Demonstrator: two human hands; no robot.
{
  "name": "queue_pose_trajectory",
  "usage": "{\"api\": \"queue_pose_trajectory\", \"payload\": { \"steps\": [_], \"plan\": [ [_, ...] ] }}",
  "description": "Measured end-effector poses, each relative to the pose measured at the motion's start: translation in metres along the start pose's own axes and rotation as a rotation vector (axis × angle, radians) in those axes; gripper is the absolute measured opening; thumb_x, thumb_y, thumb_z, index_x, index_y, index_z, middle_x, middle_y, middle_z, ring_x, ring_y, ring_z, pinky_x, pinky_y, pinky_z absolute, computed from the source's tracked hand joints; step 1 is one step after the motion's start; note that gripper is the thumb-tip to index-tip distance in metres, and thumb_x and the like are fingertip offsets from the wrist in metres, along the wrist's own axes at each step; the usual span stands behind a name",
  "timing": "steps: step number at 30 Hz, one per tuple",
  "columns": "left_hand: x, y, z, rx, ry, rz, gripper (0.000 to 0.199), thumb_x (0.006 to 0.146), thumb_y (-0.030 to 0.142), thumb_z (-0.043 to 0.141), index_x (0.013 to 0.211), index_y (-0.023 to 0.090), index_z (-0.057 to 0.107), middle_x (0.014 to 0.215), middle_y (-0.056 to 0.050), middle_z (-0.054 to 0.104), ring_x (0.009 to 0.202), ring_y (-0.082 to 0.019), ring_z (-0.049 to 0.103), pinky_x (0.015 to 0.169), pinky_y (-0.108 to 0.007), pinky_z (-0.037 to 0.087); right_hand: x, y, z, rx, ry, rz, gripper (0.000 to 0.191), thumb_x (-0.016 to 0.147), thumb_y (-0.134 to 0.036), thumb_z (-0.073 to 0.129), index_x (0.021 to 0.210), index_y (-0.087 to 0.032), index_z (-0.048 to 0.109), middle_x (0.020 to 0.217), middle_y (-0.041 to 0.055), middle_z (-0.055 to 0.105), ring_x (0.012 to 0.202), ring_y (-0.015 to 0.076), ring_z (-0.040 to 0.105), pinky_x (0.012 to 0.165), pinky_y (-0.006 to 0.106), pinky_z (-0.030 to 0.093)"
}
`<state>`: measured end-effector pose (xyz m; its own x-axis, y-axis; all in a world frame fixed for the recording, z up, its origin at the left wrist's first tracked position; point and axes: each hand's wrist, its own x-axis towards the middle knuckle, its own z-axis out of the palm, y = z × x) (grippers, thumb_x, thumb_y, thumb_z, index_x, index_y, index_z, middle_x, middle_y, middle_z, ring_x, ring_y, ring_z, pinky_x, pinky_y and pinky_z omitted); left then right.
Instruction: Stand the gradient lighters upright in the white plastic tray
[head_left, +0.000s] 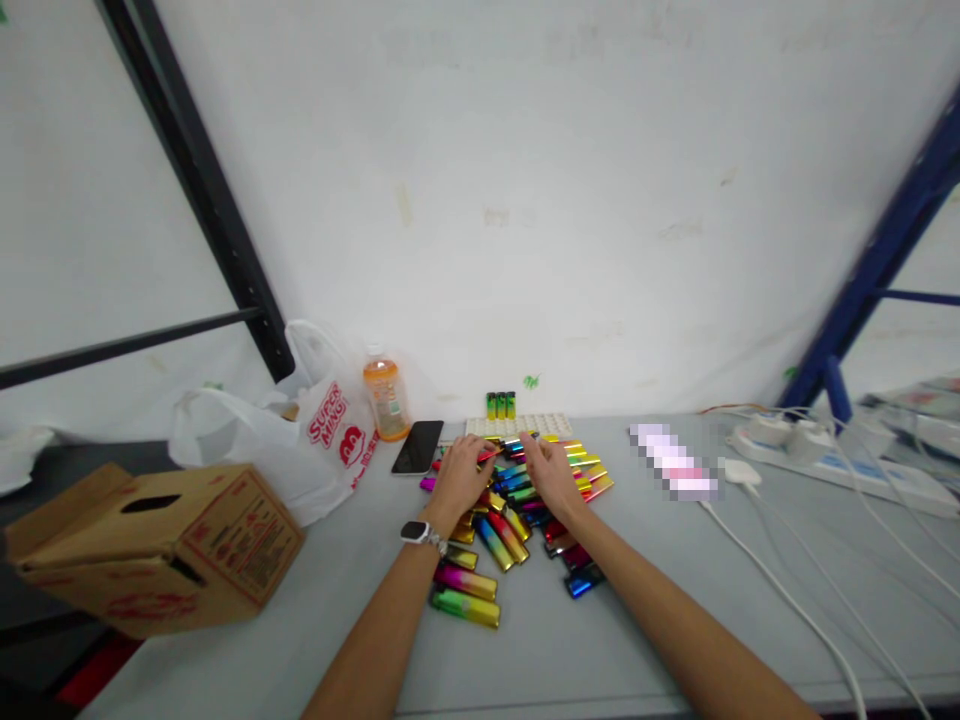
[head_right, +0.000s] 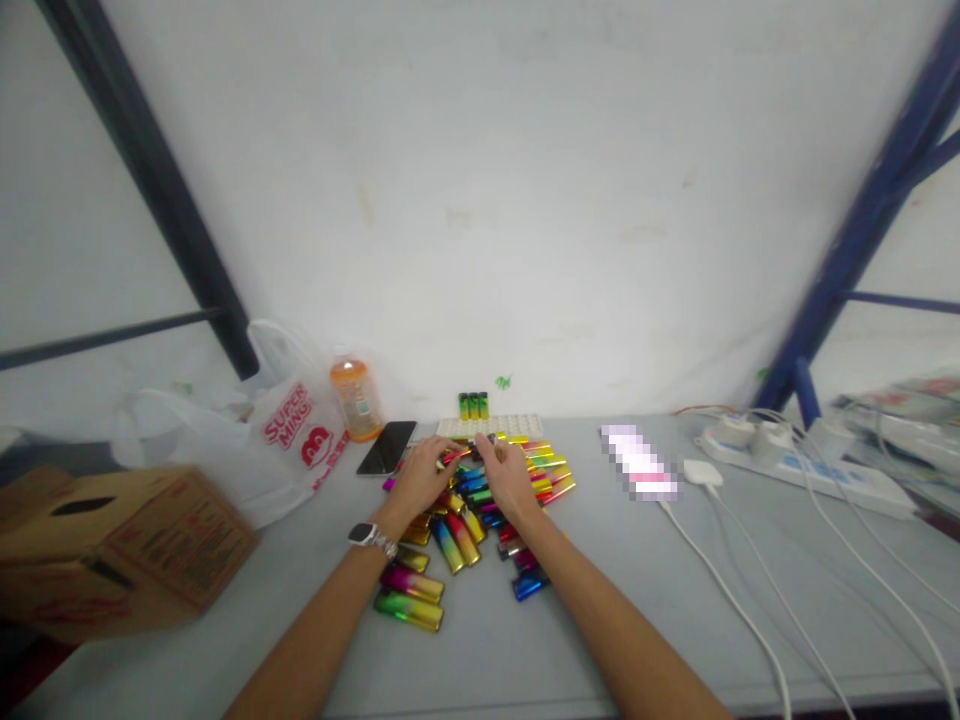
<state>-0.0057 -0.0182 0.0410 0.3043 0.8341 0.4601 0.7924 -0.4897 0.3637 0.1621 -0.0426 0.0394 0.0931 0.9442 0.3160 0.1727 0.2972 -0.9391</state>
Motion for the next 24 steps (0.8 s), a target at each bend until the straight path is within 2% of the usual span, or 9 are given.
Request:
{"api": "queue_pose_trajectory", "payload": {
  "steps": [4,7,10,15,18,20,22,24],
  "plan": [
    [-0.001,-0.002,0.000,0.021,-0.018,-0.033,0.015,0.090,0.022,0.057,0.101,0.018,0.067,0.107,-0.008,0.069,0.105,-0.025,0.059,0.096,-0.040,0.044,0.001,-0.003,-0.002,-0.046,-0.009,-0.038,0.043,0.089,-0.050,0.040,0.055,-0.025,0.033,0.047,-0.0044,0.033,0.048,0.0125,0.034,0.048,0.027,0.026],
    [-0.001,-0.003,0.000,0.045,-0.035,-0.053,0.016,0.089,0.021,0.058,0.102,0.018,0.067,0.108,-0.008,0.069,0.107,-0.025,0.059,0.097,-0.039,0.043,0.003,-0.002,-0.002,-0.045,0.019,-0.037,0.040,0.089,-0.053,0.043,0.061,-0.024,0.036,0.049,-0.0055,0.035,0.050,0.0130,0.036,0.049,0.027,0.028],
    [-0.002,-0.003,0.001,0.085,-0.046,-0.069,0.018,0.088,0.022,0.059,0.104,0.019,0.067,0.110,-0.008,0.069,0.108,-0.026,0.059,0.096,-0.040,0.042,0.004,-0.001,-0.001,-0.023,0.035,-0.066,0.036,0.087,-0.057,0.053,0.076,-0.024,0.043,0.055,-0.0075,0.039,0.051,0.0126,0.037,0.049,0.025,0.031],
    [-0.001,0.000,0.003,0.194,-0.056,-0.107,0.020,0.090,0.027,0.057,0.106,0.020,0.068,0.111,-0.009,0.070,0.109,-0.029,0.058,0.095,-0.043,0.041,0.002,-0.004,0.000,0.006,-0.115,-0.090,0.034,0.090,-0.057,0.052,0.096,-0.024,0.050,0.063,-0.0054,0.051,0.051,0.0138,0.045,0.047,0.025,0.037],
    [0.002,0.002,0.004,0.222,-0.074,-0.114,0.021,0.091,0.028,0.056,0.106,0.020,0.068,0.112,-0.009,0.071,0.110,-0.028,0.058,0.096,-0.041,0.040,0.003,-0.008,-0.002,-0.043,-0.127,-0.192,0.035,0.094,-0.054,0.048,0.099,-0.022,0.061,0.079,0.0016,0.063,0.070,0.0181,0.058,0.063,0.029,0.047],
    [0.003,0.003,0.004,0.225,-0.091,-0.123,0.022,0.091,0.028,0.055,0.107,0.020,0.068,0.112,-0.009,0.071,0.111,-0.028,0.058,0.096,-0.041,0.040,0.006,-0.010,-0.004,-0.127,-0.085,-0.312,0.035,0.096,-0.049,0.047,0.093,-0.020,0.067,0.087,0.0050,0.065,0.083,0.0198,0.060,0.077,0.031,0.048],
    [0.004,0.003,0.005,0.225,-0.096,-0.132,0.021,0.092,0.026,0.053,0.106,0.020,0.068,0.112,-0.008,0.071,0.111,-0.028,0.057,0.096,-0.041,0.040,0.012,-0.010,-0.005,-0.203,-0.063,-0.382,0.037,0.096,-0.046,0.047,0.086,-0.019,0.069,0.085,0.0058,0.065,0.084,0.0199,0.059,0.080,0.032,0.046],
    [0.003,0.002,0.006,0.218,-0.100,-0.135,0.020,0.092,0.025,0.053,0.104,0.021,0.069,0.112,-0.007,0.071,0.110,-0.027,0.058,0.095,-0.040,0.040,0.020,-0.007,-0.006,-0.221,-0.059,-0.378,0.036,0.096,-0.045,0.047,0.091,-0.018,0.070,0.080,0.0049,0.065,0.079,0.0188,0.059,0.076,0.031,0.046]
  ]
}}
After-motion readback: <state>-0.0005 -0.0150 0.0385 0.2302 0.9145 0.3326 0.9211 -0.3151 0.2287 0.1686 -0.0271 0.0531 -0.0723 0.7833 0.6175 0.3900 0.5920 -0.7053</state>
